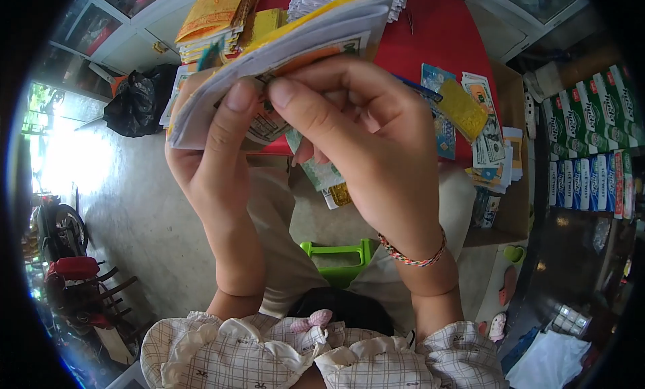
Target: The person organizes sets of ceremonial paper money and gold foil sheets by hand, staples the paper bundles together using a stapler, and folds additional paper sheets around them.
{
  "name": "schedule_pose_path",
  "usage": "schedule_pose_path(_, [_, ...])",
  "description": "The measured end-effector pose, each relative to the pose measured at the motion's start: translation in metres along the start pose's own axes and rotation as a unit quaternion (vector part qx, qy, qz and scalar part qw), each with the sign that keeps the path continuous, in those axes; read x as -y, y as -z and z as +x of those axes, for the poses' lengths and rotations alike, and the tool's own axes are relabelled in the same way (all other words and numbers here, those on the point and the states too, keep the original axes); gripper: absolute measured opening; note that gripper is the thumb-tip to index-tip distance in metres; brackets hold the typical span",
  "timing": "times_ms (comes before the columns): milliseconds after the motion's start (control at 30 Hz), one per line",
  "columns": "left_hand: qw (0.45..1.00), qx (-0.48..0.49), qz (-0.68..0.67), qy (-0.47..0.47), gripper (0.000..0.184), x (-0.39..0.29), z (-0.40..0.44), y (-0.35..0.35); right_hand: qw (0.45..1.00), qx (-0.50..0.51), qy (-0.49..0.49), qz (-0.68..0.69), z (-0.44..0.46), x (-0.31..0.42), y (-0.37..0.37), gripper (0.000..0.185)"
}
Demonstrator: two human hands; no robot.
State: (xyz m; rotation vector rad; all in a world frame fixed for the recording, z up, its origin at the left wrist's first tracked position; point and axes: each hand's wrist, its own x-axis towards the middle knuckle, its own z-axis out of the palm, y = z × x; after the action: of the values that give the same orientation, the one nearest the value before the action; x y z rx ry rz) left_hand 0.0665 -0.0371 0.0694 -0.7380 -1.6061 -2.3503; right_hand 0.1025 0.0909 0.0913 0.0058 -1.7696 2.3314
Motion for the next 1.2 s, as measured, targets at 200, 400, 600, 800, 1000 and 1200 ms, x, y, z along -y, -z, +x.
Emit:
schedule_pose_path(200, [0.998,0.008,0.049,-0.024,0.019,-0.005,-0.002,-0.001,0.999,-0.025,0.004,-0.020,-0.007,0.008,-0.007,0.017])
schedule_pose_path(400, [0.975,0.030,0.180,-0.128,0.017,-0.002,-0.003,-0.001,0.999,-0.015,-0.025,-0.035,-0.006,0.006,0.001,0.020])
schedule_pose_path(600, [0.944,0.042,0.242,-0.222,0.017,0.008,0.002,-0.002,0.994,-0.049,-0.068,0.068,-0.007,-0.007,0.010,0.016])
schedule_pose_path(800, [0.931,0.052,0.264,-0.245,0.017,0.014,0.003,-0.004,0.986,-0.055,-0.068,0.144,-0.004,-0.013,0.015,0.011])
schedule_pose_path(1000, [0.921,0.067,0.291,-0.251,0.015,0.012,0.002,-0.006,0.984,-0.018,-0.115,0.138,-0.006,-0.005,0.016,0.015])
schedule_pose_path(1200, [0.940,0.017,0.259,-0.222,0.013,0.016,-0.001,-0.012,0.993,-0.065,-0.002,0.095,-0.010,-0.001,-0.007,0.012])
